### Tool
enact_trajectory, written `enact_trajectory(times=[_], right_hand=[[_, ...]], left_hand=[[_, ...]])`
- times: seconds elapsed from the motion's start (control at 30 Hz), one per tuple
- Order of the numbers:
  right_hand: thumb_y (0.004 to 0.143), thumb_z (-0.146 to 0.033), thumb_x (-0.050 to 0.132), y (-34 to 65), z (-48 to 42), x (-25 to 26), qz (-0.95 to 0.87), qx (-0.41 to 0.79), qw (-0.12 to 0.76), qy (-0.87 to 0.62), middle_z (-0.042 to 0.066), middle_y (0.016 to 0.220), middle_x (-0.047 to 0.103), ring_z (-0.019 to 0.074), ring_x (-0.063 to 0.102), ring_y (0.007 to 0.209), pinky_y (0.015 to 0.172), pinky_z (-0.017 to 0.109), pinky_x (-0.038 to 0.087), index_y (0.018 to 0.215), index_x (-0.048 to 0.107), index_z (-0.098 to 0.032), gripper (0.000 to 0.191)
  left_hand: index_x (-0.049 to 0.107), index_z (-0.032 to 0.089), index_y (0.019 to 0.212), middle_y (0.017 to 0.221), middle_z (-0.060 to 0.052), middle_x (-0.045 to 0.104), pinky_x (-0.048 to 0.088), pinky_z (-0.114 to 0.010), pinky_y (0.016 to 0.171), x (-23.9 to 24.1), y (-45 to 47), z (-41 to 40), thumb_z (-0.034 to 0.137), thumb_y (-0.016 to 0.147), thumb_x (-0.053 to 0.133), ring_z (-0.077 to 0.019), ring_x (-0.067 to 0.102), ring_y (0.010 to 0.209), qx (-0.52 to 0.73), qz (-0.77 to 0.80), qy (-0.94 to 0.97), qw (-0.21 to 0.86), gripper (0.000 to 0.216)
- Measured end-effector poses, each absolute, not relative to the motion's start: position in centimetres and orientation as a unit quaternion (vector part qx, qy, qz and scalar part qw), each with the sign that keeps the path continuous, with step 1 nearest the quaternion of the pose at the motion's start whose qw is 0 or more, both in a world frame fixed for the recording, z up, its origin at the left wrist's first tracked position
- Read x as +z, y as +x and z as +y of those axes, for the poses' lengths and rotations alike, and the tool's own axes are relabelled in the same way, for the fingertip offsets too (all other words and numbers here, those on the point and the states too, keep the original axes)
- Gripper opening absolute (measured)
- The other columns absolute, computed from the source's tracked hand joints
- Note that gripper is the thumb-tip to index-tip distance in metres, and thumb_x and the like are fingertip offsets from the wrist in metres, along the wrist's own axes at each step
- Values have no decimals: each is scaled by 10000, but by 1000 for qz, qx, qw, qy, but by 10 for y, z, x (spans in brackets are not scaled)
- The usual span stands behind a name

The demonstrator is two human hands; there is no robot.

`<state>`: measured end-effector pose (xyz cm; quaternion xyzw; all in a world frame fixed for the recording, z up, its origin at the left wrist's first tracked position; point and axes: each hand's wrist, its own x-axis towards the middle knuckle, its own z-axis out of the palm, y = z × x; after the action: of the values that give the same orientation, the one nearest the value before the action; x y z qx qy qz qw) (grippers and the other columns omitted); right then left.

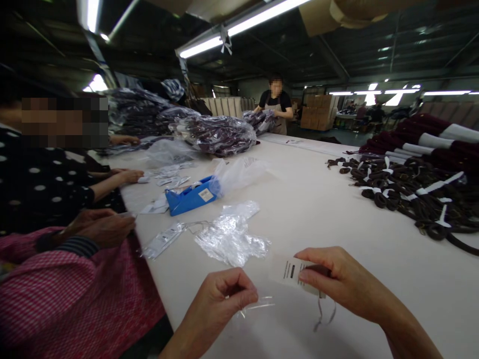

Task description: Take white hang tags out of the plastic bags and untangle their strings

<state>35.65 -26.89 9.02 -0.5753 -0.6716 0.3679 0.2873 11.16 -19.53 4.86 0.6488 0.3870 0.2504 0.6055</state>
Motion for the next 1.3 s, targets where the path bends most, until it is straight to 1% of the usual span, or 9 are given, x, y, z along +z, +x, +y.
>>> enact_trajectory(times=[0.1,0.2,0.3,0.5,0.67,0.97,1.07,1.17,1.3], right_hand=[[925,-336,535,353,-270,92,-682,357,297,-565,5,876,684,186,605,827,666,218,467,1089,673,-231,239],[927,-327,540,348,-271,94,-697,342,300,-554,4,916,687,163,596,780,631,208,448,1054,680,-233,211],[930,-300,536,345,-272,95,-709,332,293,-549,-6,867,681,145,579,723,593,201,426,992,686,-232,176],[924,-249,547,343,-276,99,-717,327,278,-550,-33,822,670,125,572,699,596,188,415,976,678,-250,141],[935,-278,534,341,-275,98,-719,314,269,-559,-30,834,674,127,579,709,609,195,417,979,674,-248,149],[923,-253,546,341,-276,97,-729,311,254,-554,-34,814,665,123,577,701,599,191,400,944,677,-244,134],[927,-280,543,341,-277,97,-728,307,254,-559,-28,811,669,125,576,688,593,196,393,979,668,-243,141],[932,-320,533,340,-275,96,-721,308,264,-562,-18,817,672,132,567,674,581,201,386,1039,646,-239,176],[922,-316,546,339,-272,92,-721,317,263,-557,-22,793,663,131,547,656,566,198,377,1026,649,-236,166]], left_hand=[[650,153,639,640,22,630,381,-208,596,49,112,-196,188,692,683,-114,530,638,245,383,645,614,71],[646,152,648,638,25,624,367,-207,581,47,114,-196,192,687,686,-108,521,625,237,382,639,624,69],[652,153,653,615,36,604,354,-203,564,44,114,-196,199,693,683,-93,494,593,227,385,642,623,69],[663,158,665,606,41,598,357,-202,563,43,113,-196,209,705,677,-90,487,578,220,396,654,606,66],[676,160,673,606,37,596,356,-202,557,45,113,-197,214,705,676,-88,479,572,217,396,662,598,63],[695,155,700,615,25,600,365,-200,543,40,114,-196,237,728,662,-91,491,576,225,395,650,609,92],[705,148,729,586,21,589,366,-198,513,37,115,-196,251,738,649,-94,497,553,225,399,632,625,117],[716,140,767,617,-8,629,370,-197,490,34,117,-195,267,748,637,-110,532,567,236,393,622,635,151],[716,122,768,613,-26,645,407,-211,503,31,120,-195,281,776,615,-113,547,548,252,374,609,652,189]])
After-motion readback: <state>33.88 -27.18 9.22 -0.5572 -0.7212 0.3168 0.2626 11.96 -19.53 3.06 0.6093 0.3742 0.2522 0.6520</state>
